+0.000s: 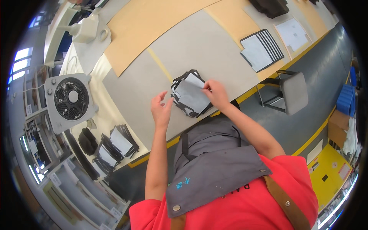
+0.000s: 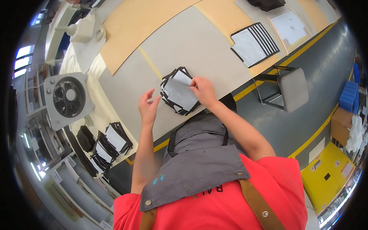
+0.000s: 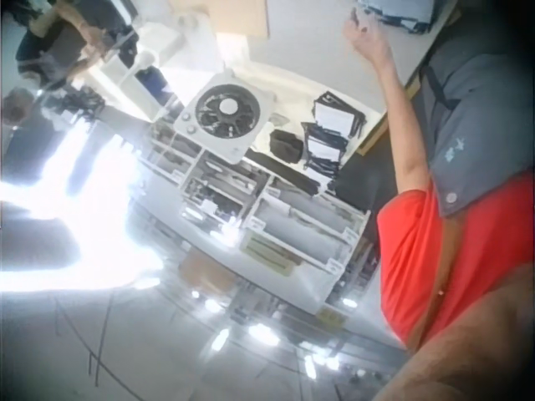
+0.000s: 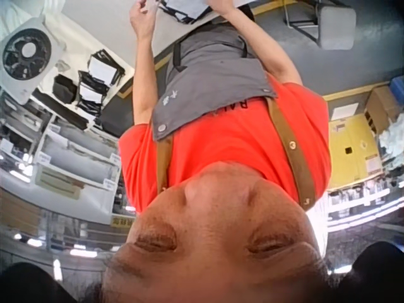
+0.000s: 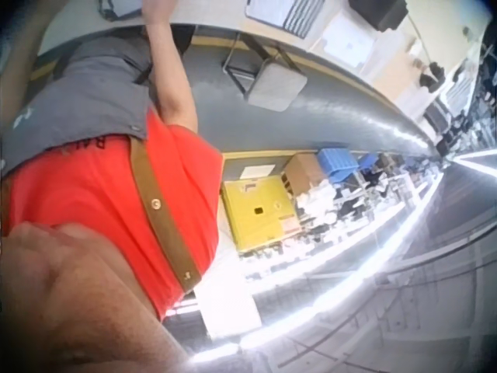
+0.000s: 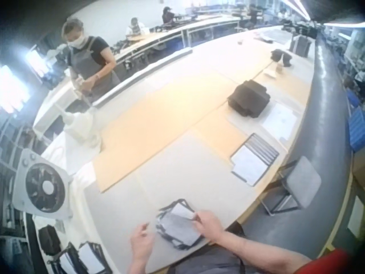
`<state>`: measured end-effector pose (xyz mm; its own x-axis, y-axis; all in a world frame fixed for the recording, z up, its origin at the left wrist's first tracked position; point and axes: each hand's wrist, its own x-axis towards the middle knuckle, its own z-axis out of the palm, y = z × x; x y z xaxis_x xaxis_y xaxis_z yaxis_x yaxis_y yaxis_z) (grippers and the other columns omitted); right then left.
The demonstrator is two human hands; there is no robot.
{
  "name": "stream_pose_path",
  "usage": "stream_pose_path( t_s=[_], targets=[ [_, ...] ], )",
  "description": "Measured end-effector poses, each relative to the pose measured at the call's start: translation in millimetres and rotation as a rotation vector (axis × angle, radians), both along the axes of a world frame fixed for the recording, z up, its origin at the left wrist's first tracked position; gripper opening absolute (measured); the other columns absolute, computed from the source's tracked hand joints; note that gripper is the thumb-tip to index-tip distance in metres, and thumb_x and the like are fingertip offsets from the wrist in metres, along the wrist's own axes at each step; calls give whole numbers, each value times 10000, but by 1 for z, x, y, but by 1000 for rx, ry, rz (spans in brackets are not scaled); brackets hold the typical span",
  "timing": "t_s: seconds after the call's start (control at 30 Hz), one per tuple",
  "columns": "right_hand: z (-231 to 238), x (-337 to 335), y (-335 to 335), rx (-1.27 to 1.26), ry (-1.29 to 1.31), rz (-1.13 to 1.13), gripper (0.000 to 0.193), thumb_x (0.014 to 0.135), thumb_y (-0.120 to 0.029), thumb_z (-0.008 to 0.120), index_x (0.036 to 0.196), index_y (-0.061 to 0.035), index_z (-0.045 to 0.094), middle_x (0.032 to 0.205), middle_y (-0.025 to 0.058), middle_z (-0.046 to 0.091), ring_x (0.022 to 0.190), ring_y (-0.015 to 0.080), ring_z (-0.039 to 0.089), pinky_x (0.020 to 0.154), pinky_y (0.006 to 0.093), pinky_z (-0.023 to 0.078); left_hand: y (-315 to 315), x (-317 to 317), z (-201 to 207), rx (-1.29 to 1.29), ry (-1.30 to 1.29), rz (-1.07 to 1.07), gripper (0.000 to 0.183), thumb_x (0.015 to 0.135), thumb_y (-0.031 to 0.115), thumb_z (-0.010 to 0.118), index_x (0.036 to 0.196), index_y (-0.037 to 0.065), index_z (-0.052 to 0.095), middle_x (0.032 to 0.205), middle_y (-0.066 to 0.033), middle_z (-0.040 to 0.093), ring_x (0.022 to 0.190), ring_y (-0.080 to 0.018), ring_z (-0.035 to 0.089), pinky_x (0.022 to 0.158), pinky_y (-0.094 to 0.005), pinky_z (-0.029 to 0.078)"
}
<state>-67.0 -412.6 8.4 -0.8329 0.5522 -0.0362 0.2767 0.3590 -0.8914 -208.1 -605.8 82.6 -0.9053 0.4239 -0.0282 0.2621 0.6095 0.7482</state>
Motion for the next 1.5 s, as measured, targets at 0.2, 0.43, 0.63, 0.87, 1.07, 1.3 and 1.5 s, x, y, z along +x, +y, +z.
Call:
stream_pose_path(
  t_s=[0.2, 0.43, 0.63, 0.87, 1.07, 1.3, 1.5],
  targets=[
    [47, 33, -4, -272, 77, -61, 226, 895, -146, 701, 1049, -40, 573, 924, 108, 671, 829, 225, 651, 756, 330, 513, 50, -17, 7, -48, -235, -329, 249, 832, 161, 760, 1027, 19, 700, 872, -59, 677, 799, -126, 605, 700, -288, 498],
    [25, 95, 96, -592, -27, -451, 223, 938, -209, 656, 1052, -19, 646, 810, -13, 627, 701, 63, 557, 649, 250, 496, 193, 0, -5, 14, -355, -418, 248, 867, 228, 724, 959, -1, 695, 755, -46, 666, 686, -109, 561, 650, -280, 460],
    [17, 123, 196, -559, -27, -706, 207, 947, -225, 651, 996, -25, 622, 768, -7, 622, 665, 70, 591, 588, 227, 468, 336, 23, -39, -27, -372, -443, 261, 871, 238, 730, 948, -10, 706, 773, -11, 658, 708, -90, 545, 661, -261, 452],
    [-3, 129, 239, -463, -129, -774, 233, 946, -240, 642, 954, -14, 587, 713, 56, 658, 602, 119, 651, 559, 254, 488, 404, 30, -75, -210, -297, -465, 280, 861, 286, 733, 933, 16, 713, 815, -61, 704, 734, -152, 619, 711, -297, 495],
    [-4, 130, 245, -466, -173, -747, 243, 938, -241, 650, 909, -19, 554, 669, 65, 663, 545, 136, 651, 517, 269, 488, 409, 38, -88, -214, -196, -390, 258, 837, 285, 726, 903, 36, 710, 808, -97, 712, 761, -250, 670, 724, -362, 520],
    [3, 129, 250, -555, -169, -769, 266, 922, -266, 670, 905, -28, 552, 664, 68, 657, 545, 148, 645, 516, 285, 488, 409, 41, -83, -228, -177, -388, 234, 829, 271, 735, 895, 49, 704, 812, -89, 709, 769, -247, 667, 735, -370, 518],
    [8, 126, 245, -116, -292, -774, 445, 841, -386, 760, 1074, -80, 537, 637, 52, 599, 603, 227, 609, 598, 352, 479, 385, 23, -77, -114, 77, -332, 362, 814, 313, 776, 1052, 55, 686, 1045, -105, 650, 913, -236, 624, 808, -352, 512]
  ],
)
